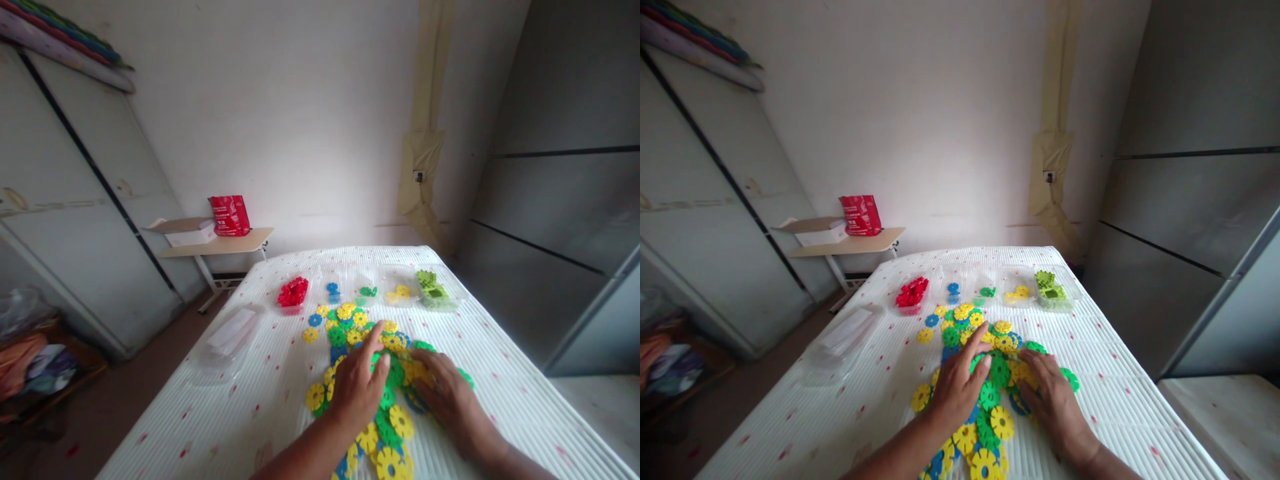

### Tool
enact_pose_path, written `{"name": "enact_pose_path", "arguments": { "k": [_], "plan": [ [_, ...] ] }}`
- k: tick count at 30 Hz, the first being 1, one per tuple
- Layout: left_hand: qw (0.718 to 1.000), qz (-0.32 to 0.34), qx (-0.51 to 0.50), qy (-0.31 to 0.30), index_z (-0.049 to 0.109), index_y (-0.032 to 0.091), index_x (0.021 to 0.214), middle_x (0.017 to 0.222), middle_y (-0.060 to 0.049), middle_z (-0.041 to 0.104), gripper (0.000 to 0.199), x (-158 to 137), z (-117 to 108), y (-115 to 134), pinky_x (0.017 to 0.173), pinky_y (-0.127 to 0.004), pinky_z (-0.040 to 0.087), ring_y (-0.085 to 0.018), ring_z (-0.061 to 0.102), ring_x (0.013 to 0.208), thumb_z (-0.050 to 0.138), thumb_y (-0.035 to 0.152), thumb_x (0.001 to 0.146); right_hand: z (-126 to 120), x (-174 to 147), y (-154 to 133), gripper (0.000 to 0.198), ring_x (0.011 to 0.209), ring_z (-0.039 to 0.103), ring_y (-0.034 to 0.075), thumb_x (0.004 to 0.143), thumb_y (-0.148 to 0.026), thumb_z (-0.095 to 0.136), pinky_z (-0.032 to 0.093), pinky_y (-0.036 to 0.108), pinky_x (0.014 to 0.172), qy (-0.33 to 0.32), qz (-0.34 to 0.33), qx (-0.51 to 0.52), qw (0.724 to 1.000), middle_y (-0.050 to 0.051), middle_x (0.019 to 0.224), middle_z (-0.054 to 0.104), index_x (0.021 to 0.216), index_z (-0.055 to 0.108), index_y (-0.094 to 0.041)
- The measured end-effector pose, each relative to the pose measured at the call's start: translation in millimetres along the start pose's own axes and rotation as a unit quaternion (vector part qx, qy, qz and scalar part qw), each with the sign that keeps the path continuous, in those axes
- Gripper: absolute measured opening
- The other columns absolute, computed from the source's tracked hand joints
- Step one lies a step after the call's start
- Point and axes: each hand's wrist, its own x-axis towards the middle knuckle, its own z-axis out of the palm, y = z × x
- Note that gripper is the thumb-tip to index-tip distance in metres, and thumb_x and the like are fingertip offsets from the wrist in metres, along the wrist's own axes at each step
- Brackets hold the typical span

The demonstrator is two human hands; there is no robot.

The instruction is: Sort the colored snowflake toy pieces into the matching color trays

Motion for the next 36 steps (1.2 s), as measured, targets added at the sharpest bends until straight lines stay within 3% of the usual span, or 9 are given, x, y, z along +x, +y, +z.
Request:
{"name": "enact_pose_path", "arguments": {
  "k": [7, 10, 11, 15, 21, 26, 28, 32, 36],
  "plan": [
    [0.996, 0.012, 0.083, -0.010, 0.054, 0.027, 0.120, 0.119, -0.006, 0.061, 0.037, -36, -59, -30, 0.095, -0.032, 0.043, -0.020, 0.055, 0.109, 0.039, 0.039, 0.089, -11, 11, 31, 0.029, 0.101, 0.057, 0.024, 0.087, -0.036, 0.045, 0.048, 0.043, 0.088, 0.029, -0.015, -0.053, 0.998, 0.011, 0.109, 0.061, 0.106, 0.057, -0.020],
    [0.977, 0.070, 0.179, -0.091, 0.030, 0.028, 0.138, 0.144, -0.009, 0.035, 0.086, -74, -75, -58, 0.104, -0.048, 0.031, -0.033, 0.032, 0.129, 0.061, 0.061, 0.065, -12, 7, 57, 0.037, 0.108, 0.054, 0.029, 0.086, -0.044, 0.044, 0.045, 0.048, 0.090, 0.018, 0.008, -0.107, 0.994, 0.013, 0.116, 0.059, 0.108, 0.059, -0.020],
    [0.970, 0.075, 0.205, -0.111, 0.022, 0.027, 0.141, 0.148, -0.010, 0.027, 0.099, -86, -76, -68, 0.104, -0.052, 0.029, -0.037, 0.027, 0.132, 0.063, 0.065, 0.059, -12, 5, 62, 0.040, 0.111, 0.052, 0.029, 0.085, -0.046, 0.043, 0.045, 0.048, 0.091, 0.008, 0.019, -0.118, 0.993, 0.013, 0.120, 0.057, 0.111, 0.059, -0.020],
    [0.941, 0.074, 0.286, -0.164, 0.009, 0.038, 0.142, 0.151, -0.006, 0.016, 0.078, -113, -65, -97, 0.102, -0.061, 0.022, -0.037, 0.022, 0.134, 0.052, 0.049, 0.078, -2, 4, 65, 0.051, 0.123, 0.041, 0.027, 0.085, -0.048, 0.043, 0.040, 0.044, 0.099, -0.054, 0.032, -0.112, 0.992, 0.012, 0.135, 0.045, 0.128, 0.048, -0.019],
    [0.954, 0.047, 0.248, -0.162, 0.004, 0.030, 0.143, 0.152, -0.011, 0.005, 0.107, -81, -42, -85, 0.103, -0.064, 0.018, -0.042, 0.010, 0.135, 0.059, 0.068, 0.060, 21, 34, 39, 0.057, 0.127, 0.037, 0.029, 0.085, -0.051, 0.042, 0.032, 0.049, 0.104, -0.086, 0.032, -0.043, 0.995, 0.013, 0.136, 0.045, 0.132, 0.044, -0.018],
    [0.973, 0.064, 0.189, -0.115, 0.015, 0.027, 0.143, 0.150, -0.012, 0.017, 0.104, -53, -23, -64, 0.105, -0.057, 0.024, -0.038, 0.020, 0.134, 0.062, 0.067, 0.060, 17, 52, 10, 0.052, 0.116, 0.049, 0.027, 0.084, -0.051, 0.045, 0.038, 0.044, 0.100, -0.170, 0.034, 0.114, 0.978, 0.012, 0.125, 0.055, 0.123, 0.053, -0.018],
    [0.981, 0.063, 0.173, -0.069, 0.021, 0.026, 0.142, 0.147, -0.011, 0.027, 0.087, -44, -24, -64, 0.105, -0.052, 0.029, -0.033, 0.028, 0.132, 0.058, 0.059, 0.070, 12, 57, 1, 0.050, 0.110, 0.054, 0.026, 0.085, -0.051, 0.042, 0.042, 0.041, 0.095, -0.175, 0.060, 0.159, 0.970, 0.011, 0.120, 0.059, 0.119, 0.056, -0.018],
    [0.976, -0.003, 0.193, 0.102, 0.053, 0.021, 0.122, 0.124, -0.011, 0.056, 0.039, -17, -41, -86, 0.099, -0.042, 0.041, -0.024, 0.050, 0.117, 0.041, 0.033, 0.087, 15, 77, -2, 0.047, 0.106, 0.055, 0.026, 0.086, -0.052, 0.038, 0.041, 0.039, 0.093, -0.136, 0.047, 0.124, 0.982, 0.011, 0.112, 0.062, 0.111, 0.061, -0.018],
    [0.957, -0.008, 0.242, 0.162, 0.066, 0.018, 0.097, 0.105, -0.010, 0.065, 0.027, 15, -59, -120, 0.092, -0.040, 0.046, -0.023, 0.058, 0.102, 0.045, 0.022, 0.080, 35, 106, 1, 0.049, 0.109, 0.052, 0.025, 0.087, -0.050, 0.036, 0.039, 0.039, 0.095, -0.156, -0.010, 0.069, 0.985, 0.011, 0.116, 0.060, 0.116, 0.058, -0.019]
  ]
}}
